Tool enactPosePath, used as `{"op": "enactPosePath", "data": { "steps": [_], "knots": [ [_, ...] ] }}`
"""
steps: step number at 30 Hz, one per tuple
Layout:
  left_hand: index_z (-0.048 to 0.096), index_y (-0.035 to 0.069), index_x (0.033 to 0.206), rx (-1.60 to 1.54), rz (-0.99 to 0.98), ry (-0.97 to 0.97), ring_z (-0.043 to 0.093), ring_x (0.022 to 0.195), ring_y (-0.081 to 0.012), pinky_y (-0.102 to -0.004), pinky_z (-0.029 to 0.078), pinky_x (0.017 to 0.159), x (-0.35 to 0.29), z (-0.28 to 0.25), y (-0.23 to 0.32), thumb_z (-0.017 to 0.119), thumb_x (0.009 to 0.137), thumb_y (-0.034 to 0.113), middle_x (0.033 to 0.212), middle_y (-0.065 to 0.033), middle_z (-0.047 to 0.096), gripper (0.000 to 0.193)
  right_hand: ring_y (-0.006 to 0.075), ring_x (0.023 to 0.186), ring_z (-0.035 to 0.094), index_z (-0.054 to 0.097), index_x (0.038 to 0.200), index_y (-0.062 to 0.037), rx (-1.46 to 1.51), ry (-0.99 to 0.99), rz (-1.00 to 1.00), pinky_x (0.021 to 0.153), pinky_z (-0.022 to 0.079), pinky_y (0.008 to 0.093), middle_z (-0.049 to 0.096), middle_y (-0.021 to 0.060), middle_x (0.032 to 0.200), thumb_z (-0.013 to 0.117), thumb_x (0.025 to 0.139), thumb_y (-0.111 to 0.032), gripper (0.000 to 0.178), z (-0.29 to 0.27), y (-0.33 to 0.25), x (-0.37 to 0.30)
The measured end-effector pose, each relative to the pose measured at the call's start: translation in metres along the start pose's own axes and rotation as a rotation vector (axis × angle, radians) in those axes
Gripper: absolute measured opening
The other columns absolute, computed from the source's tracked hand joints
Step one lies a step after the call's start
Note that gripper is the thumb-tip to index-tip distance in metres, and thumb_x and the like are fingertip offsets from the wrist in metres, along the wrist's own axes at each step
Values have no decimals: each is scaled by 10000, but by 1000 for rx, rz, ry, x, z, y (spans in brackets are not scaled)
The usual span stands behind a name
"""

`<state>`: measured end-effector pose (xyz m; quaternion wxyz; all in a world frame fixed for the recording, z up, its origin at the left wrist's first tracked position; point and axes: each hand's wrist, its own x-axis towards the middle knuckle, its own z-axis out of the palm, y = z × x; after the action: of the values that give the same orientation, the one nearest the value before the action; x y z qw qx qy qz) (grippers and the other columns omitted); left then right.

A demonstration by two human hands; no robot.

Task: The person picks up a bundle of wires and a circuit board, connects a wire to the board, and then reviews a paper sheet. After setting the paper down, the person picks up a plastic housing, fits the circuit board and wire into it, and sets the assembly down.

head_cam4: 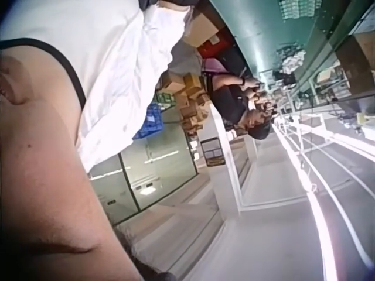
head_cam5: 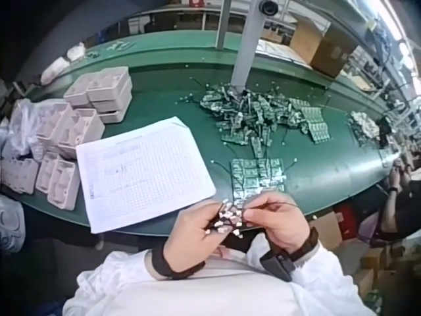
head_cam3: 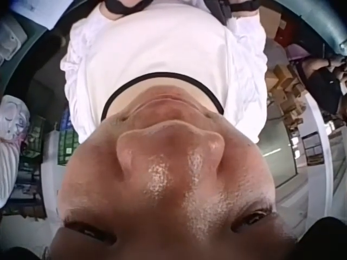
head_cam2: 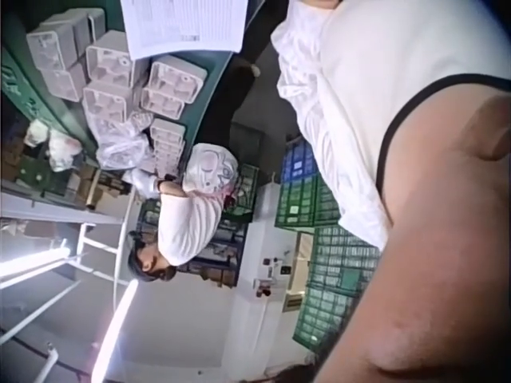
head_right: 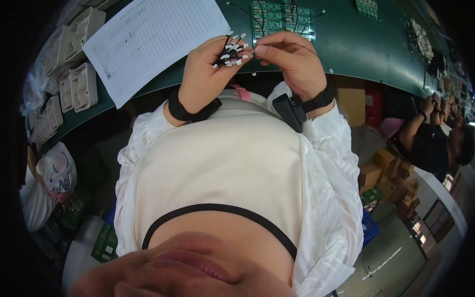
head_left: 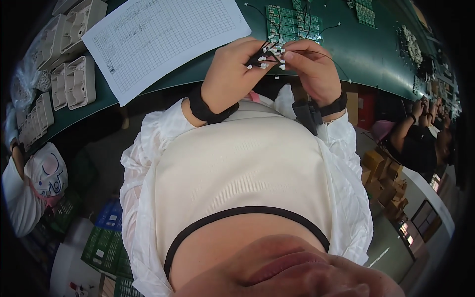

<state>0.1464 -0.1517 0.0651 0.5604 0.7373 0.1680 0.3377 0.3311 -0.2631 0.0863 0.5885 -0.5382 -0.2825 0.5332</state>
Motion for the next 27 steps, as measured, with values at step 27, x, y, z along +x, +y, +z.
{"op": "enactPosePath", "data": {
  "steps": [27],
  "knots": [
    [650, 43, 853, 518, 30, -518, 662, 819, -313, -421, 554, 689, -3, 3, -13, 710, 719, 39, 983, -151, 673, 146, 196, 750, 723, 747, 1005, -49, -1392, 146, -413, 679, 547, 289, 739, 109, 838, 735, 854, -140, 177, -41, 5, 84]
  ]
}}
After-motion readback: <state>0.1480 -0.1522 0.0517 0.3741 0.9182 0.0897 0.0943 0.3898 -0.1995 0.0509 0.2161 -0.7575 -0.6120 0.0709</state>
